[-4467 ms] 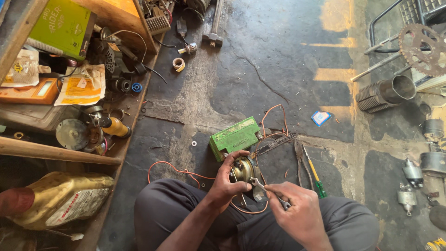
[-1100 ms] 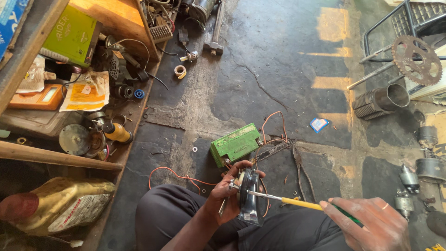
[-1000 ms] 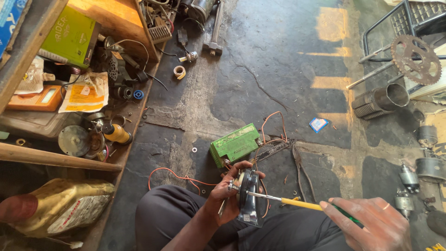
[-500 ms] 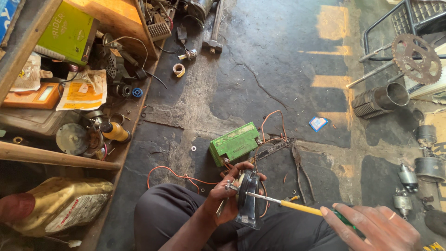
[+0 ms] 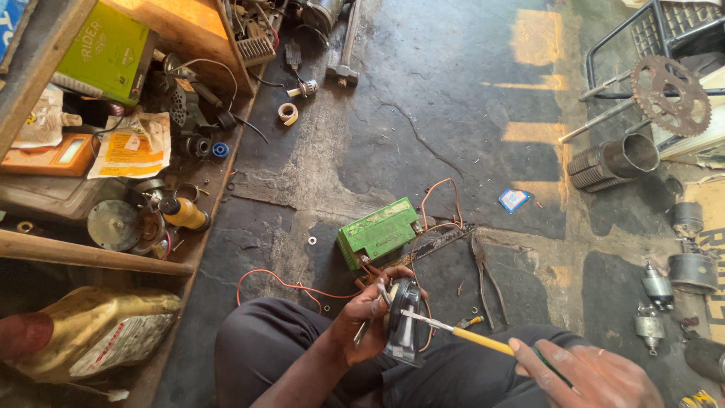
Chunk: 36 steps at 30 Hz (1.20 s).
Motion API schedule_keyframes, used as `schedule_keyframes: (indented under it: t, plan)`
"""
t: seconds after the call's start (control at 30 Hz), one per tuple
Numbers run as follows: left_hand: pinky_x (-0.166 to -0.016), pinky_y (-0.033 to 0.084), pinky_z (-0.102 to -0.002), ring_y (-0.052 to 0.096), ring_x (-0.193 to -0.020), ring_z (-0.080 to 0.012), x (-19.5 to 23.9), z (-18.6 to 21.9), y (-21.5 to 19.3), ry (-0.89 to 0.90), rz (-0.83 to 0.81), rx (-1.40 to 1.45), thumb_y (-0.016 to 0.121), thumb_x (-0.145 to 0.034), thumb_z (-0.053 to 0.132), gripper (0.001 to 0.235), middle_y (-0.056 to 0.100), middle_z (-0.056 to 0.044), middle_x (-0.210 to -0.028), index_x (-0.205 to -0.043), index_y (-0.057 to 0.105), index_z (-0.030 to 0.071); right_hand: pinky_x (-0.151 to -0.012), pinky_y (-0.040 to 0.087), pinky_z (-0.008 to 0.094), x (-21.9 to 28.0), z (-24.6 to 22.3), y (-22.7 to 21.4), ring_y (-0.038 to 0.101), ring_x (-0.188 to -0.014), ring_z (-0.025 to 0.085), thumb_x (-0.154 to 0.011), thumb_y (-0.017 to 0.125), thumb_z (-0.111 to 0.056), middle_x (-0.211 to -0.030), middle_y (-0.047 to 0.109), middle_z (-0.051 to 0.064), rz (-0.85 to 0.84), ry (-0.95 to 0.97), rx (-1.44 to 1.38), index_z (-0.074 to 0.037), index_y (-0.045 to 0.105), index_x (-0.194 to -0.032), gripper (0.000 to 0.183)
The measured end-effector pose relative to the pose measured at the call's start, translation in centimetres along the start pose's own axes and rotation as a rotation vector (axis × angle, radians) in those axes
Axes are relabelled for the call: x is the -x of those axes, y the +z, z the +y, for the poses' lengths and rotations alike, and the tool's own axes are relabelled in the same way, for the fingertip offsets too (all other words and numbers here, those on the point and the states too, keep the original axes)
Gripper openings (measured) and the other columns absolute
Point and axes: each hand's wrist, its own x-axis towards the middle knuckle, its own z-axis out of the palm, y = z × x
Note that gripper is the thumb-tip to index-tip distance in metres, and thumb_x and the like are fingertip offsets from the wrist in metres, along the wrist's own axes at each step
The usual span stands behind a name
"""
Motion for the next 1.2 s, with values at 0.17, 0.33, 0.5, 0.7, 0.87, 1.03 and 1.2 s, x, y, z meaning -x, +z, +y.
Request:
schedule_keyframes:
  t: [0.17,0.33,0.5,0.7,0.87,1.03,1.2]
  plan:
    - [-0.099,0.058,-0.041,0.067,-0.114,-0.0243,-0.1,-0.5,-0.7,-0.045,0.059,0.013,0.077,-0.093,0.024,0.066,0.064,-0.015,-0.126,-0.147,0.041,0.011,-0.056,0.056,0.026,2.5,1.2,2.5,0.067,-0.058,0.007,-0.080,0.080,-0.036,-0.071,0.071,-0.008,-0.243,0.153,-0.230,-0.019,0.073,-0.127,0.051]
    - [-0.094,0.060,-0.039,0.068,-0.109,-0.0218,-0.2,-0.4,-0.7,-0.093,0.078,-0.035,0.077,-0.090,0.022,0.066,0.065,-0.011,-0.121,-0.146,0.041,0.013,-0.068,0.060,0.028,2.6,2.7,2.5,0.075,-0.078,0.010,-0.086,0.087,-0.025,-0.086,0.081,0.003,-0.373,0.583,-1.102,-0.009,0.079,-0.123,0.041]
    - [-0.093,0.059,-0.037,0.068,-0.107,-0.0203,-0.2,-0.3,-0.6,-0.065,0.060,0.006,0.076,-0.095,0.021,0.065,0.065,-0.011,-0.119,-0.149,0.041,0.012,-0.062,0.054,0.032,1.3,2.0,2.1,0.060,-0.065,0.013,-0.071,0.098,-0.019,-0.086,0.074,0.004,-0.752,1.046,-1.109,-0.015,0.073,-0.123,0.058]
    - [-0.092,0.060,-0.036,0.068,-0.107,-0.0192,-0.2,-0.3,-0.6,-0.052,0.051,0.018,0.075,-0.095,0.020,0.062,0.066,-0.010,-0.117,-0.147,0.043,0.012,-0.047,0.048,0.033,3.2,-1.0,3.2,0.056,-0.048,0.003,-0.089,0.078,-0.037,-0.064,0.063,-0.008,-0.063,0.233,-0.051,-0.021,0.071,-0.131,0.046]
    - [-0.091,0.061,-0.038,0.070,-0.105,-0.0194,-0.3,-0.3,-0.9,-0.093,0.075,0.036,0.075,-0.093,0.018,0.059,0.067,-0.007,-0.115,-0.145,0.045,0.015,-0.041,0.047,0.033,4.5,-1.0,4.8,0.053,-0.039,0.006,-0.078,0.078,-0.040,-0.054,0.050,-0.002,-0.139,0.276,-0.263,-0.024,0.076,-0.126,0.051]
    - [-0.088,0.062,-0.040,0.071,-0.099,-0.0176,-0.5,-0.6,-1.5,-0.125,0.169,0.034,0.075,-0.092,0.015,0.058,0.067,-0.004,-0.112,-0.143,0.048,0.017,-0.060,0.054,0.023,4.9,-0.2,4.4,0.061,-0.066,0.001,-0.096,0.076,-0.031,-0.071,0.072,-0.008,-0.408,0.738,-1.226,-0.011,0.079,-0.127,0.037]
    - [-0.090,0.062,-0.037,0.071,-0.101,-0.0181,-0.8,-0.9,-1.8,-0.129,0.162,0.032,0.075,-0.092,0.014,0.059,0.067,-0.006,-0.114,-0.144,0.047,0.013,-0.060,0.048,0.028,5.3,-0.2,5.1,0.060,-0.061,0.008,-0.088,0.076,-0.028,-0.069,0.062,0.002,-0.605,1.151,-1.554,-0.012,0.078,-0.132,0.047]
